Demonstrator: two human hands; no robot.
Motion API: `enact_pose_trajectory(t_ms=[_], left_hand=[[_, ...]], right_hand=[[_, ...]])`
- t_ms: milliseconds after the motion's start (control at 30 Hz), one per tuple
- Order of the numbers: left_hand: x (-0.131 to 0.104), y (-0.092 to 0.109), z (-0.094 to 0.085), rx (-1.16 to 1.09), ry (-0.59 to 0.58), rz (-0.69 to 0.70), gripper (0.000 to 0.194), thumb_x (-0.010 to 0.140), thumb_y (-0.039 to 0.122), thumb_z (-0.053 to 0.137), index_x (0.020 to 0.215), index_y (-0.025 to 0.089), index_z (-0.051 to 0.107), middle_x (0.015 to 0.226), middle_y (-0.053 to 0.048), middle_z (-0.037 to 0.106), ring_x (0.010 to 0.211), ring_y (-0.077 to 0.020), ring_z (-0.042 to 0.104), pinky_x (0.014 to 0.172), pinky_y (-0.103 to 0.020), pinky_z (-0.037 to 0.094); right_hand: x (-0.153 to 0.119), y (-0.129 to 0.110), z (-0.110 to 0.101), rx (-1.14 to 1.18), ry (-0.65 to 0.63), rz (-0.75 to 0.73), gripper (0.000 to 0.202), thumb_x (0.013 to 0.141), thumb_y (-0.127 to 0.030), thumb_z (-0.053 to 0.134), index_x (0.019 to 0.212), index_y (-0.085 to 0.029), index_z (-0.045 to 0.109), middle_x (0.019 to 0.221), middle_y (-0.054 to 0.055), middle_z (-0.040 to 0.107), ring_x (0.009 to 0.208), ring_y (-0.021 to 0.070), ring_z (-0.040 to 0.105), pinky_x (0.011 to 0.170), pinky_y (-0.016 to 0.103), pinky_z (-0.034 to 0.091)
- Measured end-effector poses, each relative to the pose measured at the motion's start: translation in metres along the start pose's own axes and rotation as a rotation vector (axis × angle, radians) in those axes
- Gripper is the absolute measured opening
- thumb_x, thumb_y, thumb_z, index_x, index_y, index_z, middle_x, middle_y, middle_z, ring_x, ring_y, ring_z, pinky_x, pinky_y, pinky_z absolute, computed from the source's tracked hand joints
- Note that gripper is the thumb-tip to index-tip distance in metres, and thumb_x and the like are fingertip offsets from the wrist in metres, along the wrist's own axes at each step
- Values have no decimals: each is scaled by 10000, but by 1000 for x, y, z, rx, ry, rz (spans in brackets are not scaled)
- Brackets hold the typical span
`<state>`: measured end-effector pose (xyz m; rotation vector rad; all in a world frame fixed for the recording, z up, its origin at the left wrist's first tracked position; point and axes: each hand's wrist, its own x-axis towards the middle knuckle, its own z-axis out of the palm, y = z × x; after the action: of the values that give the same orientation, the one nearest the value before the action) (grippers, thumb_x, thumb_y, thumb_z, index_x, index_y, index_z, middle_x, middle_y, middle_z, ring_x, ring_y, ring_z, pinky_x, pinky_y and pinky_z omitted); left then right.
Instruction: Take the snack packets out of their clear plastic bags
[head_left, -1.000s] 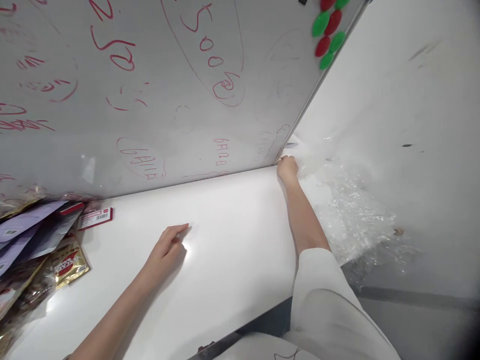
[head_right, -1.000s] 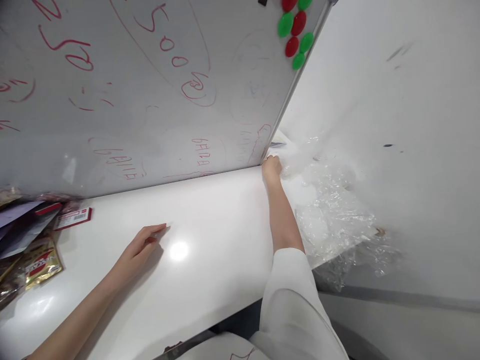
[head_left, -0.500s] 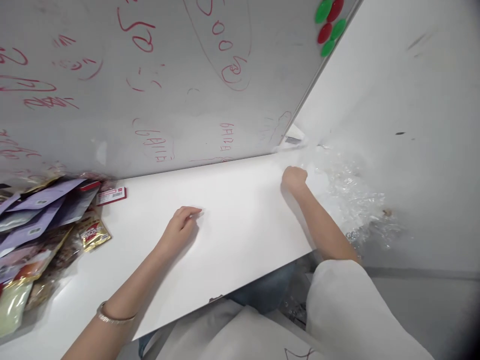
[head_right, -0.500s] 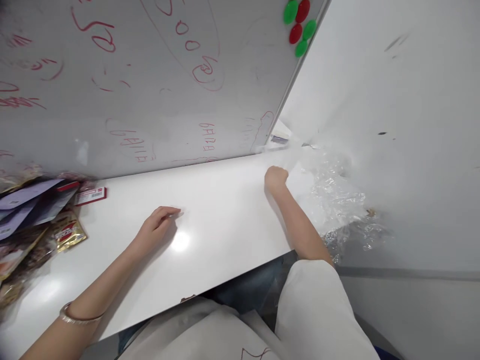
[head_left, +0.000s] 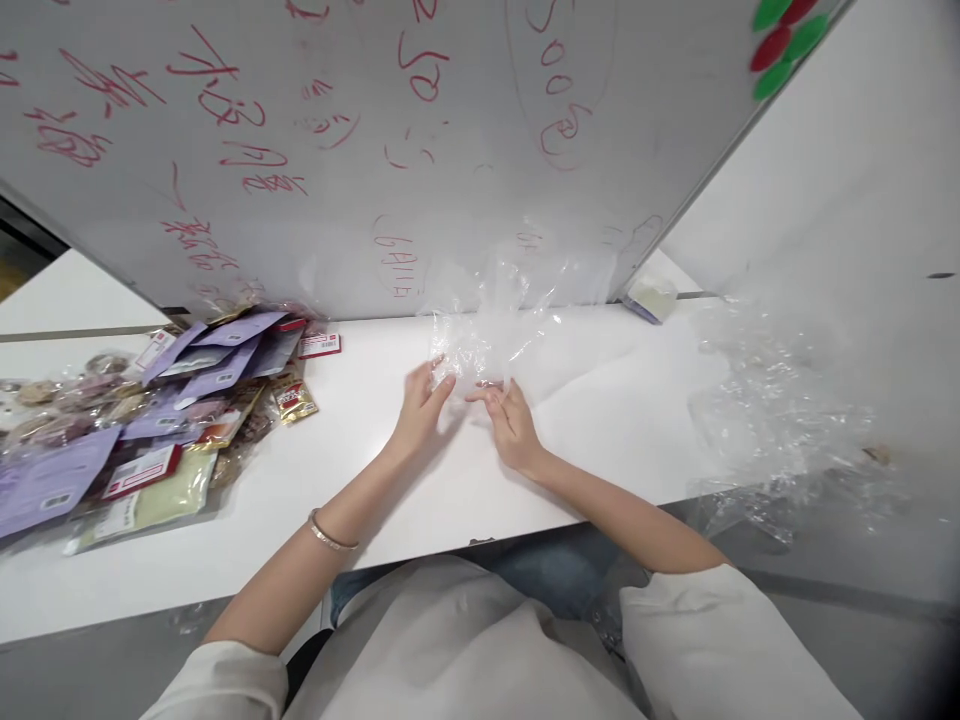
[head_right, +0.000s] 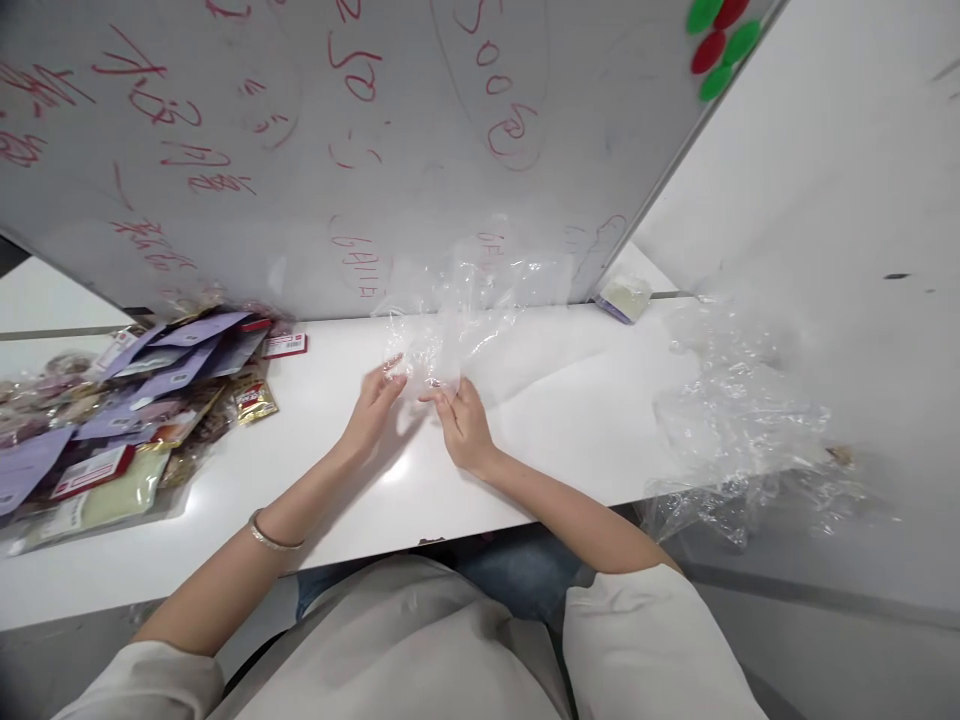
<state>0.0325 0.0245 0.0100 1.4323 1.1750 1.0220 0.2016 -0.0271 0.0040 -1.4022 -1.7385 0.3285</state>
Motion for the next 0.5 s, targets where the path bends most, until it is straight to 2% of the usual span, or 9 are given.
enact_pose_trajectory(t_ms=[67, 100, 233, 333, 433, 500], left_hand=[[1, 1, -2, 149, 146, 118, 528, 859, 551, 653, 1304, 277, 575, 1471, -121, 391, 1435, -293, 330, 1157, -475, 338], [2, 1, -2, 183, 156, 136, 569, 839, 545, 680, 1319, 266, 558, 1458, -129, 391, 1416, -297, 351, 1134, -471, 363], [8, -6, 5, 329, -51, 76, 765, 798, 483, 730, 1458, 249, 423, 1348, -138, 476, 1203, -293, 533, 976, -431, 476], [9, -9, 2, 619, -216, 137, 507, 852, 327, 635, 1347, 244, 560, 1192, -108, 556, 1025, -280, 604, 901, -408, 481], [7, -8, -12, 741, -217, 86, 402, 879, 254, 521, 1268, 235, 618, 1067, -98, 570, 815, -238, 616, 768, -366, 478], [6, -5, -26, 712, -180, 56, 361, 855, 273, 542, 1197, 220, 647, 985, -79, 563, 786, -234, 604, 760, -357, 476]], right_hand=[[-1, 1, -3, -191, 32, -69, 299, 963, -254, 422, 821, -253, 685, 885, 84, 607, 944, 255, 595, 854, 445, 481], [-1, 0, -5, -268, 32, -76, 262, 932, -249, 459, 766, -236, 661, 863, 79, 585, 907, 251, 575, 834, 440, 472], [4, 1, -14, -470, -38, -15, 239, 886, -226, 483, 665, -214, 572, 902, 94, 576, 898, 255, 525, 848, 447, 423], [16, 17, -26, -548, -161, 40, 235, 870, -179, 490, 651, -230, 555, 932, 119, 614, 954, 288, 522, 886, 461, 390], [34, 50, -50, -628, -300, 117, 232, 837, -86, 483, 680, -218, 591, 965, 156, 641, 997, 298, 544, 910, 448, 387], [46, 76, -72, -707, -321, 210, 210, 807, -43, 476, 754, -160, 642, 1006, 212, 638, 1053, 335, 547, 937, 484, 373]])
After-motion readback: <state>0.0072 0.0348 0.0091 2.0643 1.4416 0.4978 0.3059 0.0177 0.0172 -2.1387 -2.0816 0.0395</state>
